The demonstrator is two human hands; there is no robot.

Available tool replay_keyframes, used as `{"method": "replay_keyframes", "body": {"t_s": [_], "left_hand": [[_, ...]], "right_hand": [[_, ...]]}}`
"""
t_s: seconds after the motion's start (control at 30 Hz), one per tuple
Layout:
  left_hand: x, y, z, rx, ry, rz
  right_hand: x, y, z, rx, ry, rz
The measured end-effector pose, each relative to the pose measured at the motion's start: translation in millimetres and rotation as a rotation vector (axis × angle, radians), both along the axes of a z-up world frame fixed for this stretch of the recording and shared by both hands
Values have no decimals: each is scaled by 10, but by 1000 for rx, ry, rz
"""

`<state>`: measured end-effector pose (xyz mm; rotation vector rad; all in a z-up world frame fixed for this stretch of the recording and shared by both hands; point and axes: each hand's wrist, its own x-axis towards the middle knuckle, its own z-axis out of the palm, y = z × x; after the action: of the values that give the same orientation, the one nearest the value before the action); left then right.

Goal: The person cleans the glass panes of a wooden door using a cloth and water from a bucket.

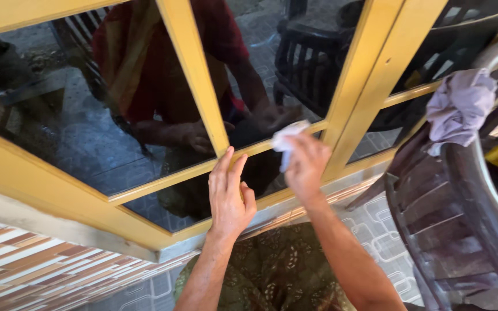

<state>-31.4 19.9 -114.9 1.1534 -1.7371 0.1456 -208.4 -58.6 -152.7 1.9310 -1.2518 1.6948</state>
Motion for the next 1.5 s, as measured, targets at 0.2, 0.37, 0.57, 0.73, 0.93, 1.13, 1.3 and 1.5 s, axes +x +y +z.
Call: {"method": "replay_keyframes", "body": {"t_s": [0.2, 0.37, 0.57, 0.73, 0.93, 1.13, 1.3, 1.5], "left_hand": [[-231, -108, 32, 5, -39, -66], [-307, -199, 89, -11, -87, -70], [-271, -268, 207, -22, -122, -53], [-267, -278, 246, -29, -88, -52], [-231, -322, 285, -93, -39, -50], [-162, -326, 410, -213, -170, 37], [-80, -451, 508, -235, -196, 82], [-7, -368, 557, -198, -132, 32]], "right_hand": [[-376, -161, -137, 58, -84, -143], [-283, -267, -158, 51, -128, -132], [-350, -667, 948, -174, -36, -139], [-126, -856, 1668, -185, -135, -137], [120, -531, 613, -194, 137, 72], [-126, -341, 319, 65, 155, -37], [-221, -670, 1240, -126, 44, -180], [-86, -835, 1914, -219, -73, -127]]}}
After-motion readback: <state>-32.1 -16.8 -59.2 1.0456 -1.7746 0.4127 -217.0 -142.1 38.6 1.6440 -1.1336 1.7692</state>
